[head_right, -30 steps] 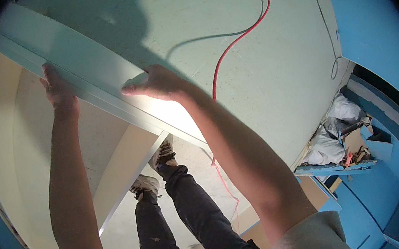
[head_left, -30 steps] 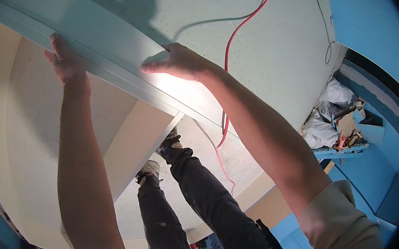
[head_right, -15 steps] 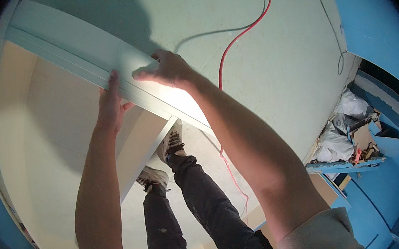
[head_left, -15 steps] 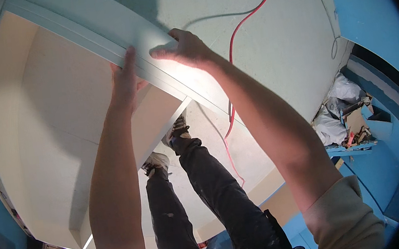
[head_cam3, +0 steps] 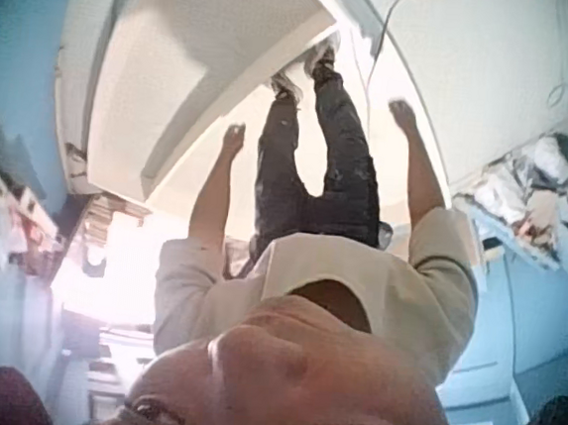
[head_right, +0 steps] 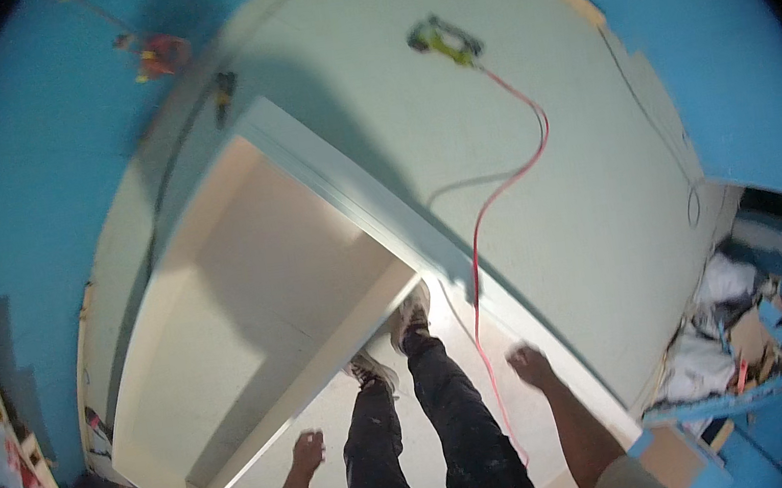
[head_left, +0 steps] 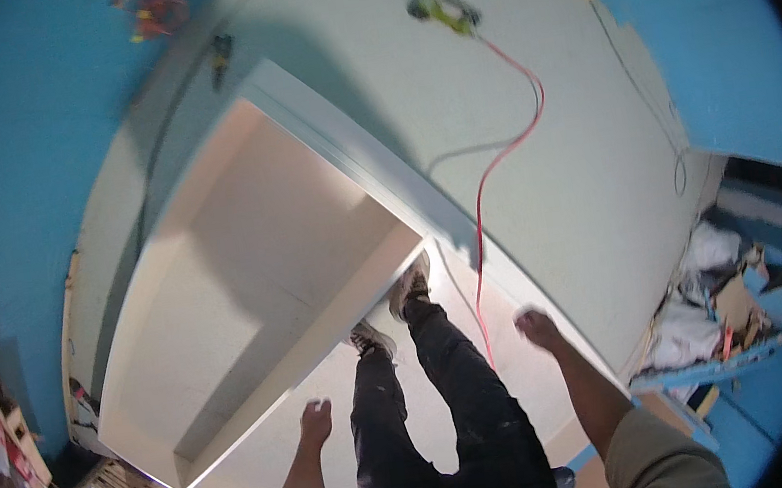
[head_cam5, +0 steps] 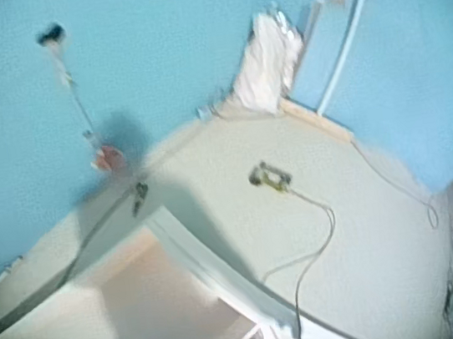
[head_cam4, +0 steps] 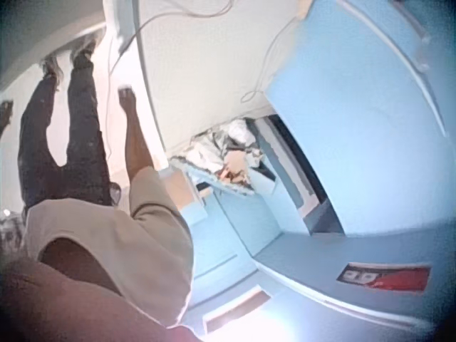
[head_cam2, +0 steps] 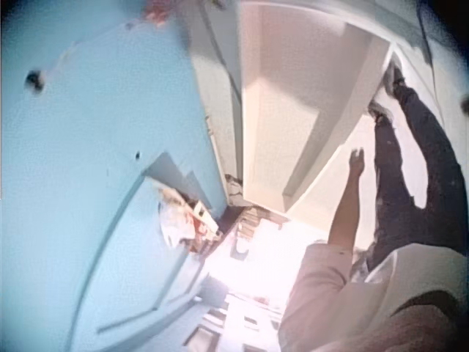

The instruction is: The person assembles a white cabinet by drilling screws, inserting a shelf, and using a nail gun to secure panels. They measure the interior with a tape measure and mark positions with a pencil.

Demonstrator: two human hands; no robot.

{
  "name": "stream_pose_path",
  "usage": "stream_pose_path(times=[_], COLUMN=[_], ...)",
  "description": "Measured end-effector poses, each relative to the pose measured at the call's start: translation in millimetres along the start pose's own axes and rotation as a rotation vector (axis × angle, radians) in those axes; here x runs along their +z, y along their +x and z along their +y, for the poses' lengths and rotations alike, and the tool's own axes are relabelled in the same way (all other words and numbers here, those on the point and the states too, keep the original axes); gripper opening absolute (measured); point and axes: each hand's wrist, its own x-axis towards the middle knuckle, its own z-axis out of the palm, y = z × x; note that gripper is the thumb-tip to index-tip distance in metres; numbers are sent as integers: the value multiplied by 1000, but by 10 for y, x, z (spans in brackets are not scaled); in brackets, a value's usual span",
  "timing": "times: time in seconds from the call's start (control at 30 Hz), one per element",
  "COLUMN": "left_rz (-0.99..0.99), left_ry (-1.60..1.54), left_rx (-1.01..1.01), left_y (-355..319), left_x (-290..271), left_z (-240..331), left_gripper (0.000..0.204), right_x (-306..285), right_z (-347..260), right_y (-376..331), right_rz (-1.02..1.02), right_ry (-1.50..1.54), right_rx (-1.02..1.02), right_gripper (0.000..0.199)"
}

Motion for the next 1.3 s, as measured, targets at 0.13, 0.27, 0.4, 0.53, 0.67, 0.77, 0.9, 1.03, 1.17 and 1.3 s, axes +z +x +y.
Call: stream_pose_path(times=[0.13, 0.27, 0.4, 0.53, 0.67, 0.77, 0.9, 1.03, 1.17, 1.3], left_rz=[-17, 80, 94, 301, 494, 572, 627, 457, 390, 398], left_ry=[-255, -681, -938, -966, -751, -794, -1005, -1455, -1680, -1750], left_rx=[-252, -151, 107, 54, -133, -301, -469, -571, -650, -704], left_y=[-1386, -2395, -2865, -3369, -4320, -4699, -4838, -4878, -5099, -5592], left_x=[-434, -858, -790, -442, -9, 803, 1811, 2764, 3610, 3556], left_z=[528, 1021, 1070, 859, 740, 315, -204, -640, -1009, -1546], left_gripper=[41, 39, 34, 38, 48, 49, 43, 38, 35, 37], right_x=[-420, -1041, -1543, -1834, -2036, -1867, -1364, -454, 857, 1967], right_z=[785, 292, -116, -1262, -2585, -3252, -3505, -3486, -3531, -3801], right_y=[-1267, -1709, -1641, -1009, -1019, -1468, -1582, -2188, -2398, -3330], right_rz=[-262, -328, -281, -393, -181, -282, -357, -376, -521, -564], right_ry=[743, 456, 449, 587, 334, 194, -92, -413, -756, -857], right_rx=[107, 327, 162, 196, -241, -362, -361, -411, -508, -702], right_gripper=[23, 24, 21, 7, 11, 12, 16, 18, 17, 15])
